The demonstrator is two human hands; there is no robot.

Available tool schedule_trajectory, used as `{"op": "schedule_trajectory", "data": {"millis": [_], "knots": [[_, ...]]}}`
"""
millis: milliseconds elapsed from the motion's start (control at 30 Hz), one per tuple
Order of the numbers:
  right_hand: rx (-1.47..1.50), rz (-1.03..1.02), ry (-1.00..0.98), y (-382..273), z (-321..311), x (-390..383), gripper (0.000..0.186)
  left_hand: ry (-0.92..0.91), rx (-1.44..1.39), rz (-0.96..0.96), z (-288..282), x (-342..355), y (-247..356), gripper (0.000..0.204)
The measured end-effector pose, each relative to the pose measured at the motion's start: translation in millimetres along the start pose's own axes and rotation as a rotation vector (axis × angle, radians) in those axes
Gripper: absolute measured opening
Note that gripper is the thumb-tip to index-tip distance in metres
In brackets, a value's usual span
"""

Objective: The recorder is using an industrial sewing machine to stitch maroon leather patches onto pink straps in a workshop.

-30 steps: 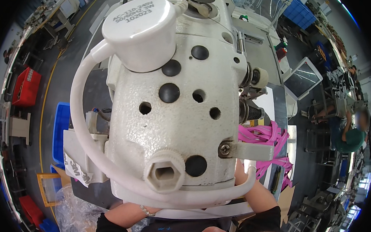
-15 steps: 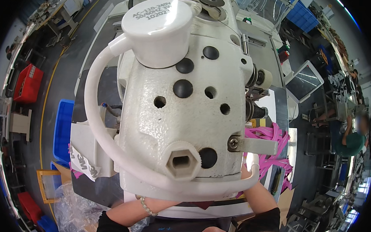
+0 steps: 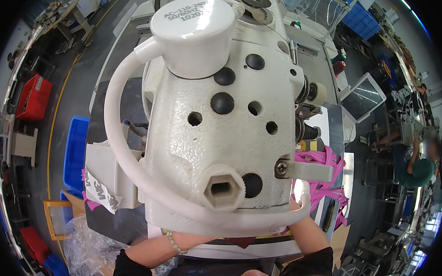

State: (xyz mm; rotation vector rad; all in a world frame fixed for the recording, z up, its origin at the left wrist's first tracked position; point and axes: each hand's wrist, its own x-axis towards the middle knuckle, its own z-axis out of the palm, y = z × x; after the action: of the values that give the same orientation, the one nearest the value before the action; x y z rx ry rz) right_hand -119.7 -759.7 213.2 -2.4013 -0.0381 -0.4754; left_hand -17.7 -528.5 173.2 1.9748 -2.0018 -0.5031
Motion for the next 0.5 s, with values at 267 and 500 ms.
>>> {"op": "schedule_trajectory", "data": {"millis": [267, 500], "knots": [[-0.113, -0.034, -0.077, 9, 5, -6, 0.040, -0.153, -0.322, -0.079, -6, -1, -3, 0.054], [-0.126, -0.062, -0.054, 4, 3, -2, 0.042, 0.006, 0.071, 0.007, -39, 14, 9, 0.048]]}}
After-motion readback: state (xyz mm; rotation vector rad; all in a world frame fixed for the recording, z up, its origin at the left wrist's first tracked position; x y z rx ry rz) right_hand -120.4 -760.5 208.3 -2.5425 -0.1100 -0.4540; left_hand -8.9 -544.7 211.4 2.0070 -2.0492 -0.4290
